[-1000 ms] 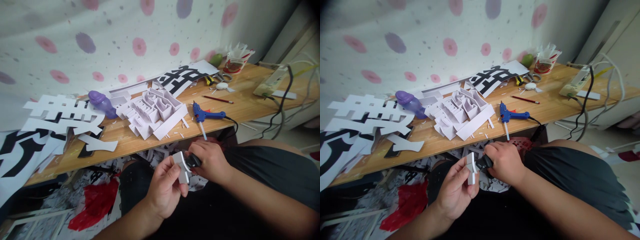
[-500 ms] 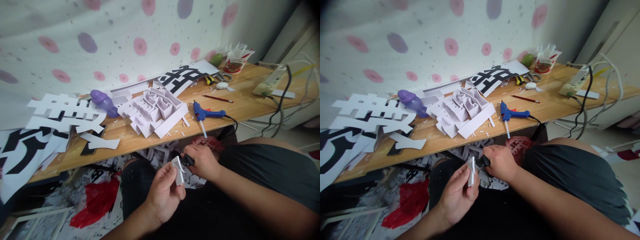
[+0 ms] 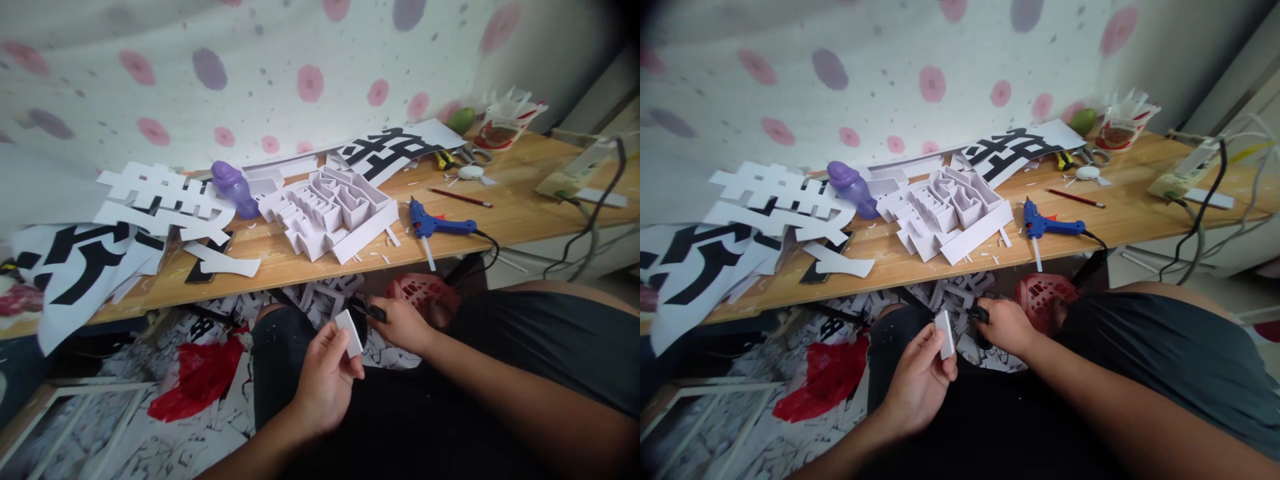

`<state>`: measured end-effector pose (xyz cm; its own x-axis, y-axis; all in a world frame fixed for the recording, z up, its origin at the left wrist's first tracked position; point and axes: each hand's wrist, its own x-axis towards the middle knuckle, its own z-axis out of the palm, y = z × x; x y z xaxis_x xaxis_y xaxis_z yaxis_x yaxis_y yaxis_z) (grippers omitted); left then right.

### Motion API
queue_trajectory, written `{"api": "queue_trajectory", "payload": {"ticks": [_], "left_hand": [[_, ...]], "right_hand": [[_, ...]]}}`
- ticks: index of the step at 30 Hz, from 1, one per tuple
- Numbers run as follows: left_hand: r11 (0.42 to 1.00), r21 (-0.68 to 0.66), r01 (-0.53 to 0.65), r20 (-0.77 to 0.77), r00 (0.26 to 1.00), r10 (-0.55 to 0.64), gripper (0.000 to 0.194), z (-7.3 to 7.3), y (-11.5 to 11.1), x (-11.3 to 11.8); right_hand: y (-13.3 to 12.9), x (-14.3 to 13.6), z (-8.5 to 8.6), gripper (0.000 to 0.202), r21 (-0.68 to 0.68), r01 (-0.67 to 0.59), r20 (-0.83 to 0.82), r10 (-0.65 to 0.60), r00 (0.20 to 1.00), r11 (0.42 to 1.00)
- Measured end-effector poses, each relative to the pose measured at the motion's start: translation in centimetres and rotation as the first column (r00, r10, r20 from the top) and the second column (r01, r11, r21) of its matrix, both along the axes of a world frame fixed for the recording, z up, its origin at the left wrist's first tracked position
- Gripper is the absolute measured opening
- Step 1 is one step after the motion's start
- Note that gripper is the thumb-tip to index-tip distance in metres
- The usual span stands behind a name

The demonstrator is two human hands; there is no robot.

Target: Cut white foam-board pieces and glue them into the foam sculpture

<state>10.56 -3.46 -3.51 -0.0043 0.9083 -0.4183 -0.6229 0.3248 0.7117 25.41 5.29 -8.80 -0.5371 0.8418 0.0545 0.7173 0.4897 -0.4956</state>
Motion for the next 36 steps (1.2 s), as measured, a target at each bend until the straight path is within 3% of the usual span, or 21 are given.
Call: {"api": "queue_trajectory", "payload": {"ticks": [4,7,14,21,25,30,34,36], "left_hand": [[1.000,0.019,0.008,-0.002,1.000,-0.008,0.021,0.2,0.2,-0.1],[1.000,0.005,0.023,0.039,0.999,-0.023,0.020,0.4,0.4,-0.1],[0.998,-0.020,0.060,0.096,0.994,-0.058,0.025,0.9,0.7,0.4],[0.995,-0.028,0.097,0.095,0.991,-0.094,0.026,0.3,0.7,0.8],[0.993,-0.035,0.109,0.097,0.990,-0.105,0.028,0.1,0.7,0.9],[0.991,-0.100,0.087,0.126,0.989,-0.074,0.032,-0.5,0.4,1.1],[0.981,0.008,0.194,0.090,0.977,-0.194,0.030,-0.9,-0.1,1.2],[0.985,0.019,0.170,0.060,0.983,-0.171,0.029,-0.8,-0.1,1.1]], "right_hand": [[-1.2,0.1,2.0,0.011,0.106,-0.134,-0.121,0.147,0.982,0.985],[-1.5,-0.1,2.6,0.012,0.188,-0.175,-0.184,0.210,0.960,0.966],[-1.2,-0.2,2.6,0.015,0.278,-0.110,-0.240,0.180,0.954,0.954],[-0.6,0.0,1.7,0.012,0.269,-0.072,-0.206,0.131,0.970,0.960],[-0.4,0.0,1.2,0.009,0.213,-0.051,-0.159,0.086,0.984,0.976],[0.1,-0.5,0.1,0.005,0.043,-0.022,-0.071,0.025,0.997,0.999],[0.9,-1.1,-1.8,0.004,-0.124,0.053,-0.021,-0.056,0.998,0.991],[1.2,-1.3,-2.6,0.003,-0.209,0.041,-0.051,-0.053,0.997,0.977]]}}
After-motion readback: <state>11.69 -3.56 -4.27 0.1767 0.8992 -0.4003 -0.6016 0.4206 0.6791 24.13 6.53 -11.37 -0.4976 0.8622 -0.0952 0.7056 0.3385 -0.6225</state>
